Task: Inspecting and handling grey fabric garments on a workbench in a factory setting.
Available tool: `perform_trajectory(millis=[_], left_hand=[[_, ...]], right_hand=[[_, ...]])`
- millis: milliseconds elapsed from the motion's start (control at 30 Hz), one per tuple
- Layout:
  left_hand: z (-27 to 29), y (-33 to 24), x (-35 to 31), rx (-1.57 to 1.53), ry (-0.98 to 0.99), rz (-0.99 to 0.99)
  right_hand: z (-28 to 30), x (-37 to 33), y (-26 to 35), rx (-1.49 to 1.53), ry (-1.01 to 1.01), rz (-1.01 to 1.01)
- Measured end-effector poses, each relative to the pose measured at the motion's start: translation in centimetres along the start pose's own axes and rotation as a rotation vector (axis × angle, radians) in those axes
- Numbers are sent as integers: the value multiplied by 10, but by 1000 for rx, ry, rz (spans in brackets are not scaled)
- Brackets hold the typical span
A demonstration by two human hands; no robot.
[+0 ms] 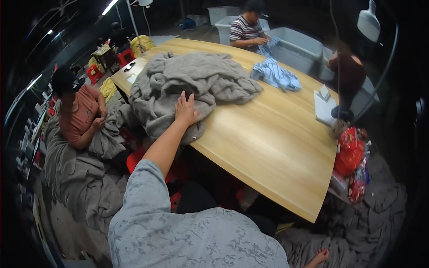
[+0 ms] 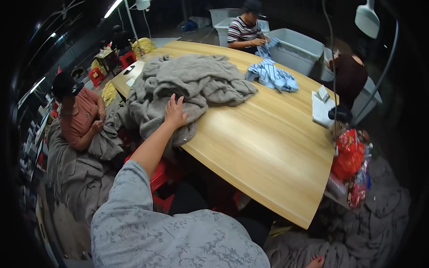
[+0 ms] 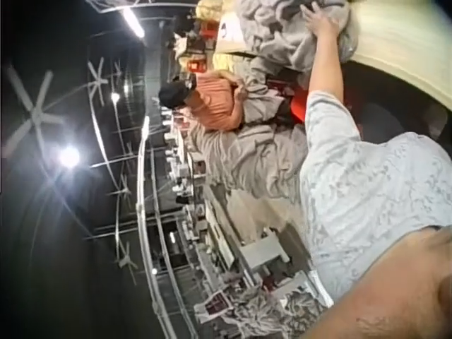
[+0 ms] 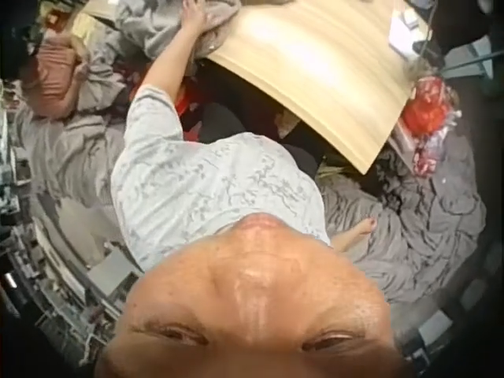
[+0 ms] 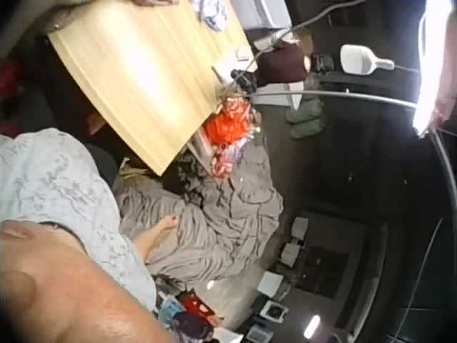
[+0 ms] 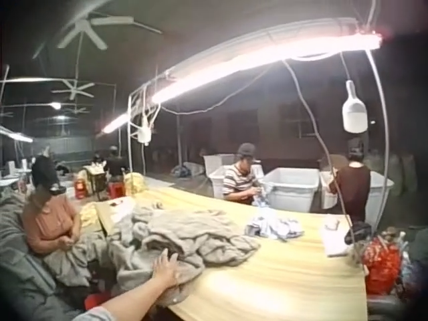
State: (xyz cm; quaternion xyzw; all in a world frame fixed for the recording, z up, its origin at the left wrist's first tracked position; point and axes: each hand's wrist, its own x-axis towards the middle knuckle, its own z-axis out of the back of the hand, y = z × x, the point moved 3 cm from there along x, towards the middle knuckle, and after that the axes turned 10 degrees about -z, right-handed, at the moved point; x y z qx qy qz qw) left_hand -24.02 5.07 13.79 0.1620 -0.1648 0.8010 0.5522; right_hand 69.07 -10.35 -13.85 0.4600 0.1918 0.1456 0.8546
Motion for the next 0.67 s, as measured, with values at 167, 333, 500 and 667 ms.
perform_trajectory(millis=[167, 333, 500, 667], left_hand=[[21, 27, 62, 145, 40, -51], [8, 13, 94, 444, 482, -279], [37, -27, 114, -300, -73, -32], [72, -142, 90, -651, -373, -685]], right_hand=[[23, -55, 71, -268, -117, 470], [6, -116, 121, -203, -127, 561], [-21, -161, 172, -117, 181, 520], [-103, -223, 260, 409, 600, 494]])
